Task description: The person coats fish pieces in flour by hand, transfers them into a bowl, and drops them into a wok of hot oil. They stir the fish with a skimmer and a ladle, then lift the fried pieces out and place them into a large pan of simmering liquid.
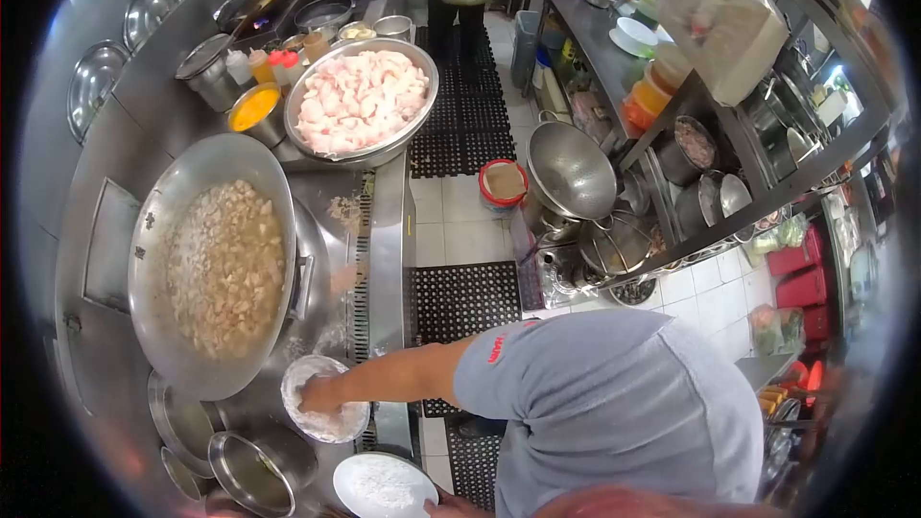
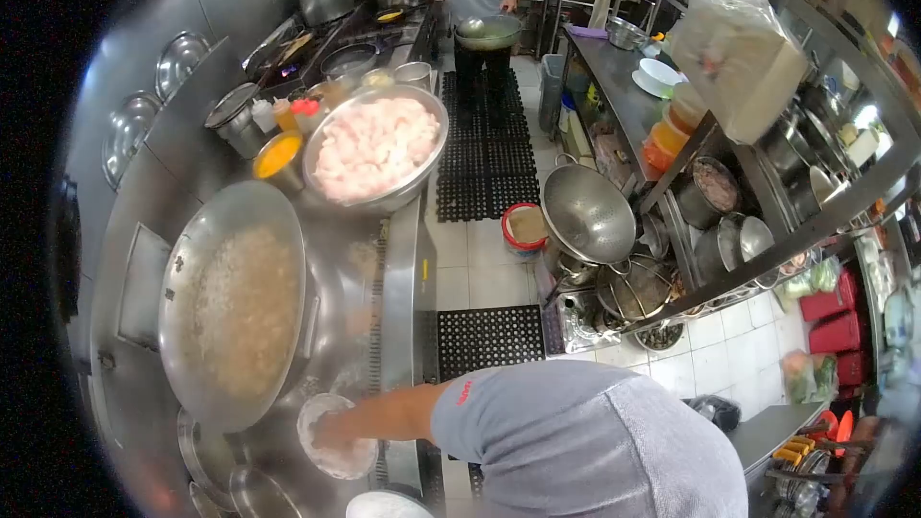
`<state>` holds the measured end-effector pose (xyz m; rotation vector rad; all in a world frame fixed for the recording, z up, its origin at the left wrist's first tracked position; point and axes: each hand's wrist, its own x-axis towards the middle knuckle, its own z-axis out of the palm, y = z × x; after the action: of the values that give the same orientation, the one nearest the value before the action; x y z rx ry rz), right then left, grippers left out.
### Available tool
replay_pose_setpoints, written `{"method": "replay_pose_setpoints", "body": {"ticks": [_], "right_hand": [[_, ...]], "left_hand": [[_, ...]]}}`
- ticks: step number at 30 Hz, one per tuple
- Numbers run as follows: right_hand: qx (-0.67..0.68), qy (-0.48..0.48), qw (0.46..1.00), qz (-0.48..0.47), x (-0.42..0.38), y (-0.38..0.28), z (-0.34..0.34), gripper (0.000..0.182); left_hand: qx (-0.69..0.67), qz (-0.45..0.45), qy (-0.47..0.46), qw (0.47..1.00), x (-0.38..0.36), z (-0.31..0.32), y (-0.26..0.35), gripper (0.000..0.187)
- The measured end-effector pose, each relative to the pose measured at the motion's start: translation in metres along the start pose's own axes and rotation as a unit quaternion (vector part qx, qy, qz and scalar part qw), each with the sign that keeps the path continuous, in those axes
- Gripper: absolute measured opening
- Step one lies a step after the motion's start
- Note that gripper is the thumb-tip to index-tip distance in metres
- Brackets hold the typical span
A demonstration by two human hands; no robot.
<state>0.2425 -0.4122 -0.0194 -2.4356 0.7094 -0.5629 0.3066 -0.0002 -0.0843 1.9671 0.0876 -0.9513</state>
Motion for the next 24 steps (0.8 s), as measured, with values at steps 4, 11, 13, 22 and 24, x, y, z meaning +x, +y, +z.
{"method": "replay_pose_setpoints", "body": {"ticks": [4, 11, 13, 22, 24], "right_hand": [[-0.049, -0.060, 0.996, 0.032, -0.121, 0.082, -0.044, 0.045], [-0.163, -0.204, 0.964, 0.042, -0.166, 0.128, -0.024, 0.060], [-0.042, -0.075, 0.995, 0.045, -0.165, 0.139, -0.002, 0.062], [-0.020, -0.152, 0.986, 0.062, -0.147, 0.123, -0.005, 0.064], [-0.015, -0.113, 0.991, 0.073, -0.159, 0.121, 0.003, 0.065]], "left_hand": [[-0.020, 0.020, -0.015, 0.999, -0.007, 0.099, -0.076, 0.044], [-0.063, 0.046, -0.023, 0.997, 0.010, 0.130, -0.106, 0.039], [-0.075, 0.053, -0.021, 0.996, 0.016, 0.126, -0.108, 0.038], [-0.169, 0.093, -0.041, 0.980, 0.046, 0.089, -0.127, 0.033], [-0.225, 0.115, -0.073, 0.965, 0.058, 0.080, -0.138, 0.032]]}}
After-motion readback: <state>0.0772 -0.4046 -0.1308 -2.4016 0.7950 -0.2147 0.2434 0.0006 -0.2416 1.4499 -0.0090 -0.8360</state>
